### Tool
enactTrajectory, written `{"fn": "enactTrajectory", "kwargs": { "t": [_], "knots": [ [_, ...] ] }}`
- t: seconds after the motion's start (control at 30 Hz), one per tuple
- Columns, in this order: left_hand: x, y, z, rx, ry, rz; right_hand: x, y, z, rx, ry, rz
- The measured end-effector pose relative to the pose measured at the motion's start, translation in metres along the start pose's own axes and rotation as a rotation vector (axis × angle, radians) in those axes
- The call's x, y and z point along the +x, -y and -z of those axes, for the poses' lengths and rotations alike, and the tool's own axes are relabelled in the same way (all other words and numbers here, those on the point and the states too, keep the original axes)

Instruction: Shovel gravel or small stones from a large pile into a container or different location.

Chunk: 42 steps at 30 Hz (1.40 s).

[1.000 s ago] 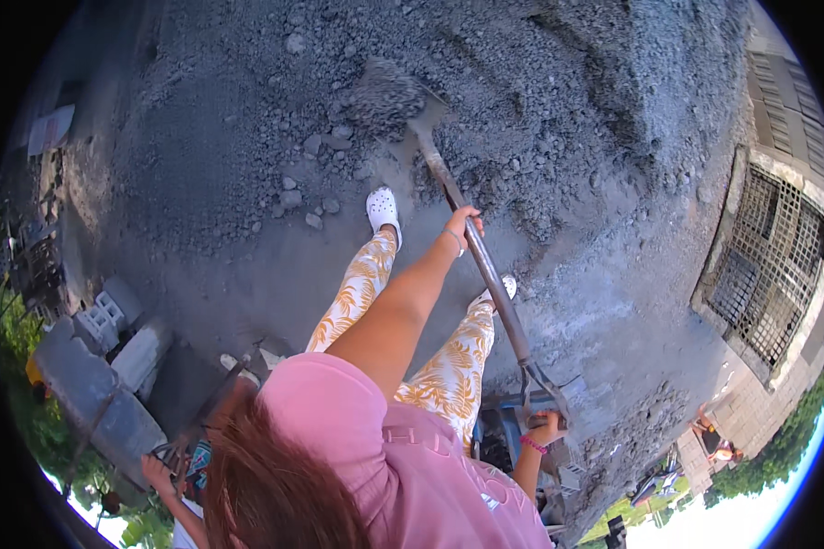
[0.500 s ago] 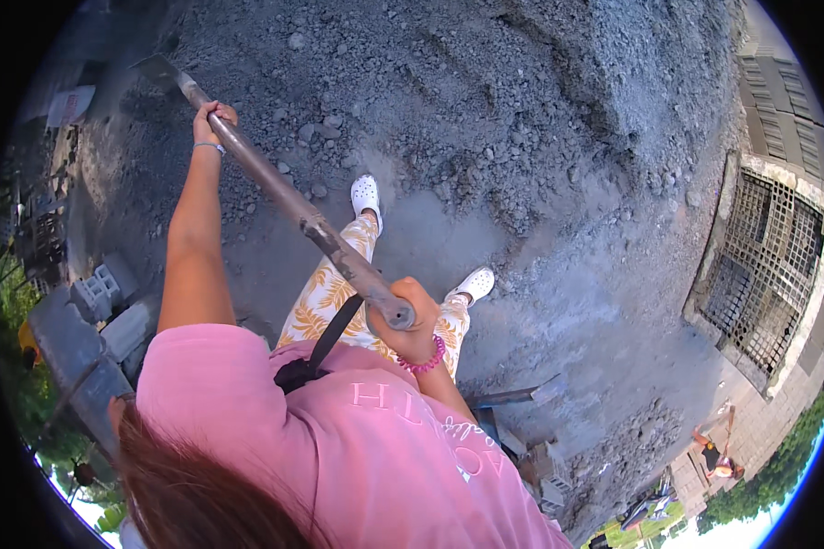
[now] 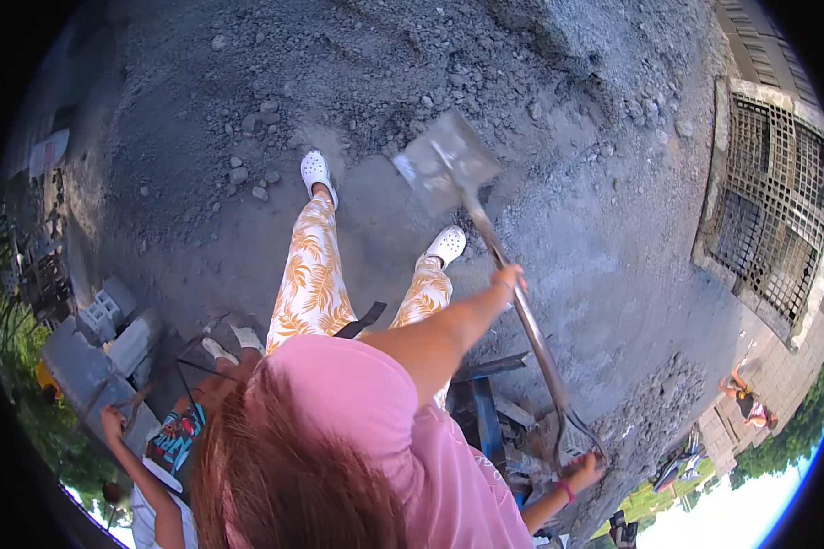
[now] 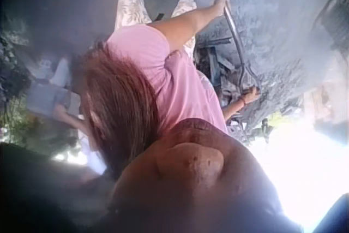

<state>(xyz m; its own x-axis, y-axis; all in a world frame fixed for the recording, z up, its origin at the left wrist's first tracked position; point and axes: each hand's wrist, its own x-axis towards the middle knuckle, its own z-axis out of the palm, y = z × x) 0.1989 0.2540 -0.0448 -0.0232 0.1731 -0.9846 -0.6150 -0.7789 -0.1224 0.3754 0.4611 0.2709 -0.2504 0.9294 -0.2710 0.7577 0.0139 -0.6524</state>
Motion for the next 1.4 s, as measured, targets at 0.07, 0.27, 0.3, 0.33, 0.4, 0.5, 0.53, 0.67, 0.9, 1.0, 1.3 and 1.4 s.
{"fn": "enactTrajectory", "kwargs": {
  "t": [0.07,0.27,0.3,0.33,0.4,0.5,0.53,0.67,0.9,1.0,1.3,1.4],
  "knots": [
    [-0.047,0.064,-0.036,0.131,-0.052,0.060,0.006,0.020,0.079,-0.048,-0.153,-0.066],
    [-0.064,0.061,-0.068,0.074,-0.008,0.120,0.010,0.057,0.100,-0.176,-0.127,0.042],
    [-0.040,0.024,-0.066,0.074,0.004,0.083,0.006,0.060,0.045,-0.101,-0.137,-0.006],
    [-0.017,-0.024,-0.070,0.167,-0.041,0.104,0.004,0.062,-0.003,0.000,-0.015,-0.122],
    [0.034,-0.165,-0.049,0.194,0.359,-0.237,-0.029,0.057,-0.160,0.017,0.098,-0.158],
    [0.059,-0.318,-0.021,0.069,0.212,-0.130,-0.093,0.054,-0.273,0.087,0.136,-0.096],
    [0.050,-0.309,-0.003,0.143,0.237,-0.204,-0.115,0.040,-0.262,0.095,0.114,-0.112],
    [0.022,-0.326,0.009,0.135,0.311,-0.162,-0.168,0.032,-0.258,0.231,0.027,-0.089],
    [-0.069,-0.454,0.118,-0.002,0.352,-0.354,-0.262,0.033,-0.291,0.291,0.351,0.242],
    [-0.124,-0.561,0.196,-0.117,0.429,-0.464,-0.322,0.067,-0.343,0.324,0.732,0.470],
    [-0.264,-0.586,0.274,-0.523,0.827,-0.678,-0.341,0.126,-0.358,0.569,1.199,1.176],
    [-0.193,-0.538,0.240,-0.064,0.221,-0.834,-0.268,0.051,-0.351,0.386,1.056,0.415]
  ]
}}
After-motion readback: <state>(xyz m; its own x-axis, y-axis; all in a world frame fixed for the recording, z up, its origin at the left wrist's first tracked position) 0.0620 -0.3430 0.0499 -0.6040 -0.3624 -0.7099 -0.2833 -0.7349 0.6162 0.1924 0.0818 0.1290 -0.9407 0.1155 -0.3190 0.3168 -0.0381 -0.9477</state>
